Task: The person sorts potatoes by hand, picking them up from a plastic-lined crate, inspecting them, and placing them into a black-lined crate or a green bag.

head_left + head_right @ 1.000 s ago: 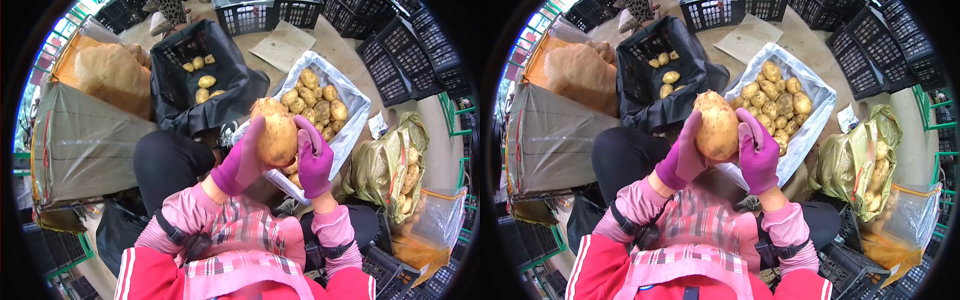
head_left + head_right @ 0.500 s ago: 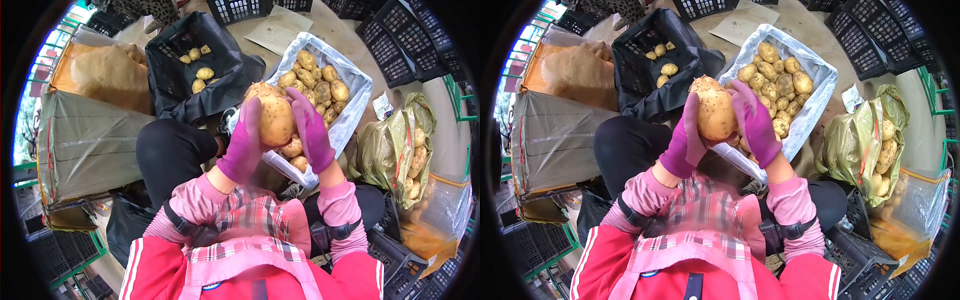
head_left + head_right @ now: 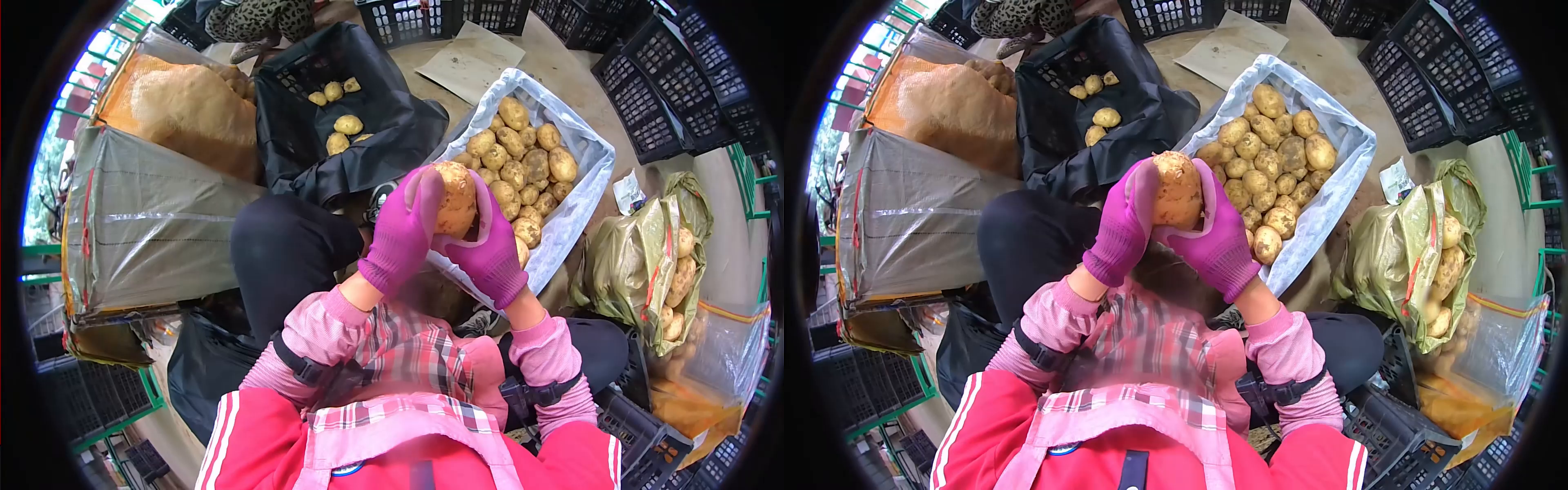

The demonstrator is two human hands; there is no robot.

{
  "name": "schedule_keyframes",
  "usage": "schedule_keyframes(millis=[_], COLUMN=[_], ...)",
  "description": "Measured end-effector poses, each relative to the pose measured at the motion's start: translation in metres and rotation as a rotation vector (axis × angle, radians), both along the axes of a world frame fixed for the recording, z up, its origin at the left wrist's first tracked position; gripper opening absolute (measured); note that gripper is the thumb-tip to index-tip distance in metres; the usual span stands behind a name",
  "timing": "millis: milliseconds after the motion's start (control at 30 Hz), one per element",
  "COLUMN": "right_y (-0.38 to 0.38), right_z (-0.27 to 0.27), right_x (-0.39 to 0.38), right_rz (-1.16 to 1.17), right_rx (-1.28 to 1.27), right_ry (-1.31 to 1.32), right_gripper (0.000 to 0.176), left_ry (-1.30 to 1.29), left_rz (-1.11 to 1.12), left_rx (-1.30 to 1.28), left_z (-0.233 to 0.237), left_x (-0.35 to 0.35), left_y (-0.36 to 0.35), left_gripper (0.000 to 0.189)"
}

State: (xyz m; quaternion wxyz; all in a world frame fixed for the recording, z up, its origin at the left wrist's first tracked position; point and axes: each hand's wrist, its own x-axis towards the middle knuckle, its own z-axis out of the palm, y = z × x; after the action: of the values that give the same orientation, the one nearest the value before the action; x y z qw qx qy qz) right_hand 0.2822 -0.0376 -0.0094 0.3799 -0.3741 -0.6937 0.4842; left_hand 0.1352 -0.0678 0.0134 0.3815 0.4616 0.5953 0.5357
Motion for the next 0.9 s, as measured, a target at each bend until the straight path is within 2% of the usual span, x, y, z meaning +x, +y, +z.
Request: schedule_keyframes(millis=[167,267,367,433,500,533,600,633,700,767,800,867,900], right_y=[-0.004,-0.004,-0.001,0.000,0.003,0.009,0.013,0.013,0.006,0.004,0.005,0.006,0.006], right_z=[-0.003,-0.006,-0.009,-0.007,0.007,0.004,0.010,0.011,0.011,0.016,0.017,0.009,0.007], right_x=[-0.001,0.001,0.003,0.005,0.007,0.012,0.013,0.016,0.011,0.009,0.011,0.013,0.014], right_rz=[-0.073,-0.084,-0.052,-0.018,0.023,0.043,0.042,0.037,0.003,-0.018,-0.002,-0.003,-0.006], right_rx=[0.075,0.117,0.035,-0.060,-0.158,-0.050,-0.082,-0.098,-0.092,-0.069,-0.036,0.043,0.081], right_ry=[-0.019,-0.013,0.130,0.229,0.293,0.172,0.102,0.065,0.136,0.107,0.044,-0.062,-0.115], right_gripper=[0.100,0.100,0.099,0.098,0.097,0.094,0.093,0.092,0.080,0.074,0.064,0.060,0.058], left_ry=[0.106,0.482,0.405,-0.167,-0.545,-0.635,-0.584,-0.447,-0.544,-0.304,-0.183,0.062,0.094], left_rz=[-0.016,-0.069,-0.181,-0.230,-0.280,-0.310,-0.299,-0.263,0.004,0.118,0.131,0.156,0.171], left_rx=[0.009,-0.062,0.205,0.176,0.019,-0.122,-0.140,-0.013,-0.234,-0.168,-0.105,0.023,0.044], left_z=[-0.011,-0.015,-0.010,-0.014,-0.026,-0.038,-0.035,-0.033,0.004,-0.008,-0.010,-0.008,-0.007], left_x=[-0.008,-0.014,-0.021,-0.005,-0.004,-0.013,-0.019,-0.020,-0.019,-0.022,-0.021,-0.019,-0.019], left_y=[0.005,0.010,0.011,-0.006,-0.009,-0.003,-0.002,-0.005,0.002,0.004,0.003,0.003,0.003], left_gripper=[0.046,0.043,0.041,0.042,0.045,0.047,0.051,0.052,0.055,0.051,0.049,0.047,0.048])
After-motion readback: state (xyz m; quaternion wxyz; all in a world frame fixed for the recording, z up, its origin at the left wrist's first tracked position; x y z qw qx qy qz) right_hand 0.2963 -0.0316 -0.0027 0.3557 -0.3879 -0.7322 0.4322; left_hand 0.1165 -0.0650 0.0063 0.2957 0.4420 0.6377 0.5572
